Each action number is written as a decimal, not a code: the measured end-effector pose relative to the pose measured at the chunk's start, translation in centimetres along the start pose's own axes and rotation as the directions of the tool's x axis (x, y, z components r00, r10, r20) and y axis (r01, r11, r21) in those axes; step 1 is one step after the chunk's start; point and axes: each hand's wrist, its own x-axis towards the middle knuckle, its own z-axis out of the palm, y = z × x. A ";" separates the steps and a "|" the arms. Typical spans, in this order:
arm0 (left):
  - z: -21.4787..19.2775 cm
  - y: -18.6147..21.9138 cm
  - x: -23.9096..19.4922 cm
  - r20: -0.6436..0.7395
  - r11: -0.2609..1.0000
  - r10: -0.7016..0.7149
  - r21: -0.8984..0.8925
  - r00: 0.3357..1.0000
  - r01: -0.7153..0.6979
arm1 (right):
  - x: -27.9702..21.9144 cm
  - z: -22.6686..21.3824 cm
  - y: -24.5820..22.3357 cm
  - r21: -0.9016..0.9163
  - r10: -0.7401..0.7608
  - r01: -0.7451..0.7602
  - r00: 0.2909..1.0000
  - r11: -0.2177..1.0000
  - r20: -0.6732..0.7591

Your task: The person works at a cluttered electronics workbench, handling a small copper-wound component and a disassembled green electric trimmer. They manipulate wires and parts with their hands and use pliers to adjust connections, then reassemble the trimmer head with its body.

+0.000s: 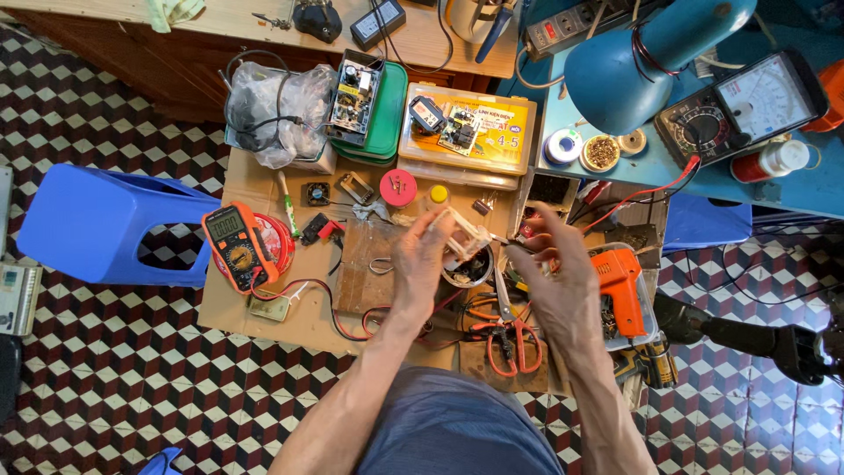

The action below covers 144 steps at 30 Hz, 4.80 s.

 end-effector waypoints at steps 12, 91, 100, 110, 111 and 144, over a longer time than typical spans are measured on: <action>-10.1 2.3 -1.9 -0.276 0.998 -0.070 -0.030 0.959 0.064 | 0.5 8.7 10.5 0.057 0.500 -0.501 0.865 0.863 0.030; 1.9 -1.7 0.9 0.104 0.959 0.207 0.174 0.973 -0.223 | -10.1 -6.4 8.2 0.601 0.446 -0.478 0.869 0.640 0.216; 6.0 -4.7 28.4 0.562 0.385 0.273 0.680 0.781 -0.624 | 4.4 2.3 6.1 0.160 0.474 -0.465 0.881 0.871 -0.015; 7.9 -5.9 31.2 0.601 0.234 0.161 0.747 0.783 -0.622 | 11.6 6.0 4.5 0.065 0.530 -0.527 0.829 0.847 -0.176; 7.8 -5.7 31.5 0.594 0.207 0.199 0.752 0.780 -0.625 | 12.4 6.8 4.9 -0.063 0.484 -0.503 0.853 0.862 -0.193; 5.7 4.7 29.7 0.649 0.093 0.233 0.726 0.724 -0.681 | 21.9 11.9 12.8 -0.305 0.096 -0.139 0.984 0.942 -0.151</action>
